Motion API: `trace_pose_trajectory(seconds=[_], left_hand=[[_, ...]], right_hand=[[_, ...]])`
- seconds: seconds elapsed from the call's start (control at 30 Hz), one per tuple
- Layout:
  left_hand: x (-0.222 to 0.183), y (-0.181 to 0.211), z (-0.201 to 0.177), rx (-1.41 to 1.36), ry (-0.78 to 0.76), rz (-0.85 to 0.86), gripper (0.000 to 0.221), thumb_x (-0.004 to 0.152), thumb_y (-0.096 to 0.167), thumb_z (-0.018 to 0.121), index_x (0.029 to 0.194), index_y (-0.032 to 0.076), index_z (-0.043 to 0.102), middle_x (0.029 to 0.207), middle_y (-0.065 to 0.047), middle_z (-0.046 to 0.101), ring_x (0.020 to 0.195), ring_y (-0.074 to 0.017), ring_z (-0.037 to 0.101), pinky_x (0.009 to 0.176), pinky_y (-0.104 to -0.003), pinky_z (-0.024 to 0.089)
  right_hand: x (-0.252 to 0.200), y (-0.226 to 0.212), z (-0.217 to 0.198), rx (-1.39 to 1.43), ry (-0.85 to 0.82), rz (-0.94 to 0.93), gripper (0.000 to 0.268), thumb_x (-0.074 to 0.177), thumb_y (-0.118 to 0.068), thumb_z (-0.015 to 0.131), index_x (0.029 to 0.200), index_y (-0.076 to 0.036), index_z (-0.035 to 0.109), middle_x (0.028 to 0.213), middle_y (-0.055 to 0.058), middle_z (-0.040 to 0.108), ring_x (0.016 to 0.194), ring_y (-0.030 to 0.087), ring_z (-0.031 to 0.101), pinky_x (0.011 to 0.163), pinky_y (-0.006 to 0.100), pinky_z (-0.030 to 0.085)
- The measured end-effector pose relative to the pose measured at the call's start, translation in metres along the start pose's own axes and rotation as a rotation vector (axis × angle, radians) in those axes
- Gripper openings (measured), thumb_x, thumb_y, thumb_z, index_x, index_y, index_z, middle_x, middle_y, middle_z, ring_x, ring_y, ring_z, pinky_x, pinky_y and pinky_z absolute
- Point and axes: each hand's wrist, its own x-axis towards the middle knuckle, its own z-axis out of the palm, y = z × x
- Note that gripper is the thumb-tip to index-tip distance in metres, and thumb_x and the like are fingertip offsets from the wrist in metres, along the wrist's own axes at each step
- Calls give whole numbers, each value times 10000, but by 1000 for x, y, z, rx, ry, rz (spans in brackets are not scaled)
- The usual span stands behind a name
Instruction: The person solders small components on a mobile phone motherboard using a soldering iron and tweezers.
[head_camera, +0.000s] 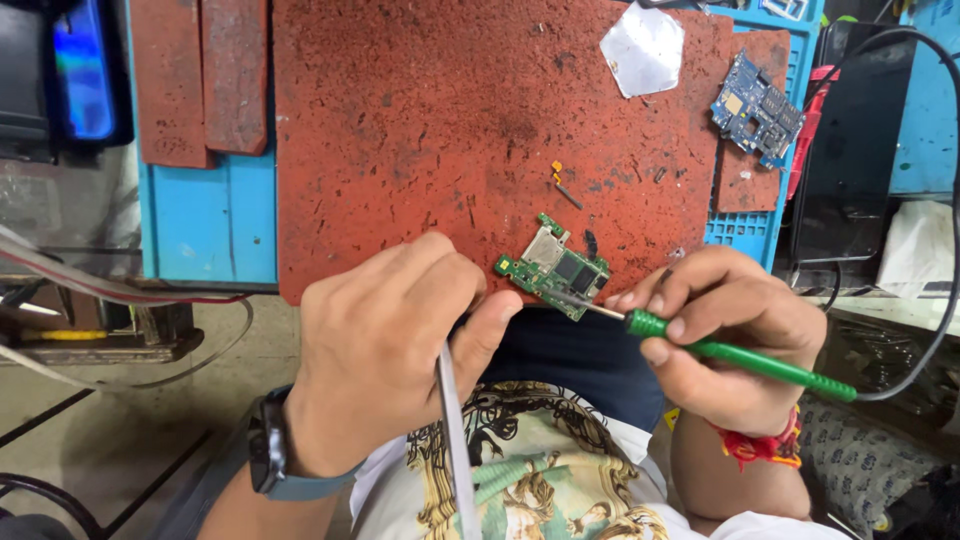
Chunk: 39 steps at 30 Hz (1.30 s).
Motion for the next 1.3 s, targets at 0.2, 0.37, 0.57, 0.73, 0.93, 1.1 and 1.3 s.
trace_pose_trajectory(seconds=[0.2,0.37,0.57,0.73,0.93,1.1,1.3], left_hand=[[6,1,-2,113,-72,61,371,886,233,805,1211,68,739,732,-31,537,627,-203,576,520,-359,439],[8,-1,-1,116,-89,69,278,912,206,801,1160,91,751,751,-19,527,659,-195,575,549,-347,441],[6,-4,0,98,-93,66,238,903,198,803,1110,87,763,742,-18,520,651,-193,572,542,-353,434],[6,-4,-1,91,-101,60,223,895,201,815,1085,94,770,738,-11,522,640,-183,572,524,-345,424],[5,-6,0,76,-78,66,214,891,181,834,1072,90,765,741,-10,514,636,-174,567,517,-345,413],[5,-6,0,77,-79,68,207,891,185,835,1061,90,765,739,-11,512,634,-177,563,515,-345,412],[5,-6,-1,62,-83,65,210,896,185,832,1067,86,762,748,-7,520,641,-172,565,520,-338,415]], right_hand=[[4,-1,1,-97,-35,-15,182,858,77,740,943,-10,604,987,134,621,941,266,745,941,438,659],[6,-2,11,-115,59,0,189,837,60,753,907,-18,597,1009,130,634,909,258,745,905,434,668],[9,-2,11,-111,33,-23,192,826,48,762,886,-14,590,980,129,630,890,264,749,884,434,668],[10,-2,10,-112,33,-13,190,817,43,762,867,-4,585,962,143,624,931,279,755,880,432,671],[8,-3,10,-129,32,-3,189,826,47,761,875,-6,587,976,138,619,901,265,751,889,431,673],[8,-3,11,-144,32,-1,189,835,47,761,884,-14,589,986,131,618,897,254,748,894,424,673],[9,-4,11,-151,21,0,188,831,50,759,878,-15,589,982,130,621,914,261,751,893,420,672]])
